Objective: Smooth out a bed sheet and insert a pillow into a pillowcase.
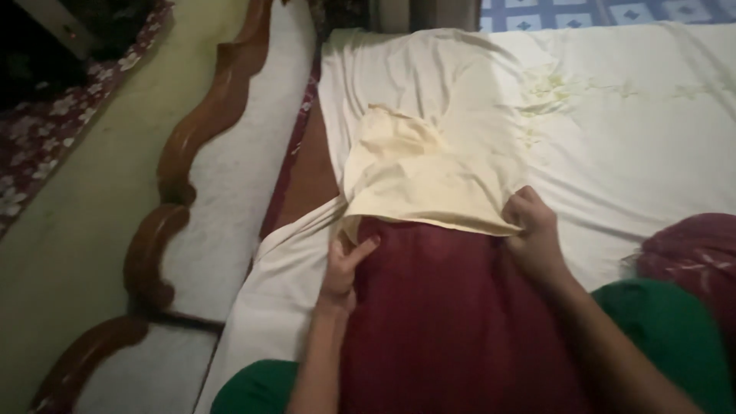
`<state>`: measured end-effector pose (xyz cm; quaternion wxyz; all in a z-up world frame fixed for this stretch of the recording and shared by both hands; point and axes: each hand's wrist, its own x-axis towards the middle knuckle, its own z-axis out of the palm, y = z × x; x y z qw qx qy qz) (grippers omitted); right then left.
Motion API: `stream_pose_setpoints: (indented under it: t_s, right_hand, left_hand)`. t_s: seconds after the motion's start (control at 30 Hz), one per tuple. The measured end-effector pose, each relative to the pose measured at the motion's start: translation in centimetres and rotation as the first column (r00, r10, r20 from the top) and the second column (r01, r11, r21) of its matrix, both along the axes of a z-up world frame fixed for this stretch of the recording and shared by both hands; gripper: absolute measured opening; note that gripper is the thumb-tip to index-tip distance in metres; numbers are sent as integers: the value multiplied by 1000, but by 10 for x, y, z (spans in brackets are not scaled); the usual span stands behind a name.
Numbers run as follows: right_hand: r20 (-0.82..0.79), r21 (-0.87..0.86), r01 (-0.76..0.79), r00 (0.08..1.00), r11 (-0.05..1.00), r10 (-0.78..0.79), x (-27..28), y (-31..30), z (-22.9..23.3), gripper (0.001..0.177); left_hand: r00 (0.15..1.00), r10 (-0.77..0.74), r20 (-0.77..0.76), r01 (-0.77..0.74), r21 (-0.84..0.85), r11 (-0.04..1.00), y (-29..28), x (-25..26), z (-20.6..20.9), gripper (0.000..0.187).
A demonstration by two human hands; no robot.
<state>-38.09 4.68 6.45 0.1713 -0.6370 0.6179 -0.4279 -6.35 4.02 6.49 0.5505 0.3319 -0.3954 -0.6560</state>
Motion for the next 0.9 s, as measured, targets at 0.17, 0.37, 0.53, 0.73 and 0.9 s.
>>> stream_pose_setpoints:
  t_s: [0.17, 0.37, 0.53, 0.73, 0.9]
  right_hand:
    - [-122, 43, -74, 989, 996, 79, 31, -10, -96, 16]
    - [-617, -19, 139, 778, 990, -121, 76, 11, -30, 26]
    - [-488, -107, -238, 858, 965, 158, 92, 3, -45, 20]
    - [107, 580, -556, 777, 596, 620, 78, 5, -24, 22]
    - [428, 705, -697, 562, 128, 707, 72, 5, 26, 34]
  left_hand:
    - [618, 149, 772, -104, -108, 989, -12, 35, -29, 55]
    - [-142, 330, 933, 33, -329, 944, -7, 28, -17, 29]
    - [148, 463, 874, 101, -479, 872, -10, 30, -29, 28]
    - [297, -160, 941, 515, -17, 857, 5, 49, -7, 24]
    - [538, -392, 747, 390, 192, 900, -4, 31, -7, 37]
